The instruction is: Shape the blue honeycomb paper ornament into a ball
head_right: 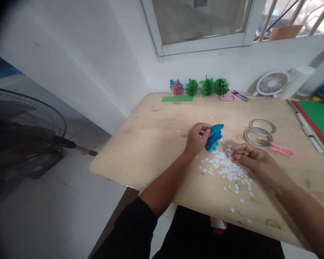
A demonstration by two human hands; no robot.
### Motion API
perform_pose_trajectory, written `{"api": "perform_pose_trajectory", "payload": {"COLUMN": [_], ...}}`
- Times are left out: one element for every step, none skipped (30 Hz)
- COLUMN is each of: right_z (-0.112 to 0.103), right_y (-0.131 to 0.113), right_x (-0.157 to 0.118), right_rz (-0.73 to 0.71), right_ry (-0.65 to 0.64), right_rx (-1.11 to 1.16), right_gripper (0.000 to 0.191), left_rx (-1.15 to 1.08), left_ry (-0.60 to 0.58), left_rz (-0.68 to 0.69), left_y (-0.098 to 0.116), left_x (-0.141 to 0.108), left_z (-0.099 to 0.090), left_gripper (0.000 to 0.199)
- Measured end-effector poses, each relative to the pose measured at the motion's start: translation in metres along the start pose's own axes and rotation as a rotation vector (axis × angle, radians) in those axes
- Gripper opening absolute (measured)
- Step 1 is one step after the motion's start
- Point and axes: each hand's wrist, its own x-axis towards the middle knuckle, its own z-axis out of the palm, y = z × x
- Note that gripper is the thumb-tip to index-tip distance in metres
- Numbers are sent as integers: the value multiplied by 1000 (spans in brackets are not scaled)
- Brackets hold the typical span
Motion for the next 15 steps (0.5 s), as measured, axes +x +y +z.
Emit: {"api": "perform_pose_trajectory", "payload": {"right_z": [-2, -5, -7, -8, -9, -9, -8, -8, -7, -6, -6, -7, -7, -9, -10], "right_y": [2, 4, 6, 6, 6, 4, 3, 2, 2, 2, 4, 6, 9, 12, 15], "right_x": [1, 3, 3, 3, 3, 2, 1, 0, -1, -1, 0, 1, 2, 4, 5], "right_rz": [-8, -24, -51, -77, -103, -123, -144, -166, -200, -241, -292, -340, -381, -408, -407], "right_ry": [16, 35, 50, 51, 51, 45, 34, 19, 11, -7, -14, -25, -31, -25, -21], "right_rx": [-49, -135, -226, -306, -381, -445, -501, -550, -593, -631, -664, -696, -726, -752, -783], "right_gripper": [56, 56, 58, 60, 64, 66, 66, 64, 60, 55, 50, 46, 43, 40, 38], "left_rx": [1, 1, 1, 1, 0, 0, 1, 2, 2, 3, 4, 5, 6, 7, 9], "left_ry": [0, 1, 3, 6, 9, 10, 10, 9, 6, 3, 2, 2, 2, 3, 2], "left_rz": [4, 7, 9, 10, 9, 8, 7, 7, 7, 6, 5, 2, 0, -2, -3], "left_y": [0, 0, 0, 0, 1, 1, 2, 3, 3, 4, 4, 5, 5, 5, 5], "left_x": [0, 0, 0, 0, 0, 0, 0, 0, 0, 0, 0, 0, 0, 0, 0], "left_z": [0, 0, 0, 0, 0, 0, -1, -1, -1, -2, -2, -2, -3, -3, -3], "left_gripper": [16, 16, 16, 15, 15, 15, 16, 16, 16, 16, 16, 16, 16, 16, 16]}}
